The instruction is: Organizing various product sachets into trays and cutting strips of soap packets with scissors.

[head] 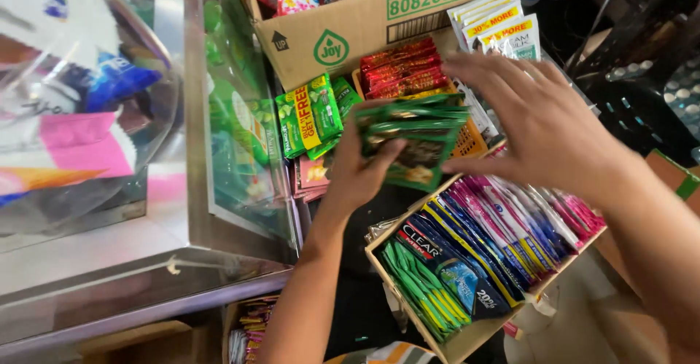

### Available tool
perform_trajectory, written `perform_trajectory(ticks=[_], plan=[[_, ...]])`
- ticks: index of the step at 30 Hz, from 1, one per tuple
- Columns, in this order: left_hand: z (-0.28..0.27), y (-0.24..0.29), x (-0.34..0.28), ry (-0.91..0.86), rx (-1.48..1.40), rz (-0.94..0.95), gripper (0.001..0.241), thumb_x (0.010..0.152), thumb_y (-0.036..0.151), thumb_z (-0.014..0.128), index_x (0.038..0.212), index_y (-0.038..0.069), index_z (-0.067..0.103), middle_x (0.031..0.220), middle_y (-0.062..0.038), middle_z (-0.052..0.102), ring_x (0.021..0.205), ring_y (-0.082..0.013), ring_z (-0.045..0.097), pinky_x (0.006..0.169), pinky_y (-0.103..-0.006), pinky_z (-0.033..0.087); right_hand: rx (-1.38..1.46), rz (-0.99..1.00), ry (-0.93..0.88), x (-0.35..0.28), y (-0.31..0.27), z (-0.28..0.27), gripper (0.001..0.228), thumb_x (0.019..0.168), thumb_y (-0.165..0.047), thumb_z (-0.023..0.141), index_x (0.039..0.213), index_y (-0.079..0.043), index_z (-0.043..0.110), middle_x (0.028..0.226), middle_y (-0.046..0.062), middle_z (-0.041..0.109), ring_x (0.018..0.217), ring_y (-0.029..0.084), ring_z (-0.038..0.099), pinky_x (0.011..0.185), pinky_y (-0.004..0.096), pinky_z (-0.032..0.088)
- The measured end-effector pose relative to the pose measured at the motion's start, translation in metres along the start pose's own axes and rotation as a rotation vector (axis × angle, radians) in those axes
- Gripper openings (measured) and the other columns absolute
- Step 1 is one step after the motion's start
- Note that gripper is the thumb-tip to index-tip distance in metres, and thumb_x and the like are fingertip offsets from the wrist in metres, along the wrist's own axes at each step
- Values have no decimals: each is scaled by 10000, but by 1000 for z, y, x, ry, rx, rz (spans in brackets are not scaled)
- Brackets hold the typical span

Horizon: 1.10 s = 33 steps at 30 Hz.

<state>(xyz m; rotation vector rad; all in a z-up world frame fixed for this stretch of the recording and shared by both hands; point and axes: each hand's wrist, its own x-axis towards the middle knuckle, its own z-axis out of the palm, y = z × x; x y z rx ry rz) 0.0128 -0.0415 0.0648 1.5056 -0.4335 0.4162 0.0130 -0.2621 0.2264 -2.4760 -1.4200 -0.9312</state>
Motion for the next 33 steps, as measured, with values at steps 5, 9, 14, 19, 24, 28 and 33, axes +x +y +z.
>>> perform_trajectory(ticks=[5, 9, 14, 19, 24, 28, 33], plan=[[37, -17, 33, -2, 106, 136, 507, 998, 47, 711, 1429, 65, 444, 1317, -111, 601, 1217, -187, 609, 1076, -324, 510, 220, 271, -650, 29, 66, 60, 921, 566, -581, 939, 1279, -63, 671, 1045, 184, 752, 931, 364, 724, 825, 437, 548], [37, -40, 32, 22, 5, 76, 648, 945, 83, 725, 1463, 69, 335, 1327, -162, 526, 1237, -249, 566, 1054, -364, 495, 167, 505, -846, 36, 65, 84, 533, 600, -492, 913, 1013, -185, 775, 811, 142, 762, 799, 354, 757, 764, 466, 582], [-12, -13, -30, 173, 883, -7, 728, 856, 164, 787, 1458, 25, 404, 1272, -219, 565, 1189, -368, 562, 1028, -476, 459, -125, 365, -843, -9, 93, 153, 398, 701, -431, 832, 995, -173, 759, 844, 148, 743, 844, 358, 733, 768, 483, 570], [-30, -47, -68, 227, 1400, -422, 760, 908, 414, 729, 1427, -62, 443, 1219, -317, 548, 1088, -433, 548, 935, -501, 478, 21, 324, -895, -36, 99, 200, 472, 684, -409, 836, 1082, -181, 724, 869, 150, 743, 876, 362, 727, 777, 491, 572], [-41, -105, -64, 398, 1539, -524, 998, 807, 641, 716, 1393, -124, 459, 1193, -288, 559, 1084, -409, 558, 901, -494, 496, 141, 360, -966, -33, 100, 212, 667, 742, -338, 804, 1376, -245, 618, 968, 188, 753, 925, 352, 730, 851, 464, 564], [-34, -103, -58, 447, 1596, -448, 990, 727, 594, 786, 1338, -127, 489, 1222, -271, 552, 1122, -403, 571, 928, -492, 508, 30, 295, -1002, -32, 108, 227, 751, 745, -339, 818, 1443, -227, 562, 1064, 144, 759, 1071, 287, 715, 1035, 454, 439], [-35, -100, -48, 409, 1364, -687, 1035, 701, 537, 873, 1379, -97, 415, 1344, -349, 475, 1160, -475, 538, 959, -545, 485, -259, 355, -1115, -20, 97, 231, 835, 708, -619, 880, 1336, -127, 631, 1212, 80, 729, 1311, 294, 538, 1094, 480, 323]])
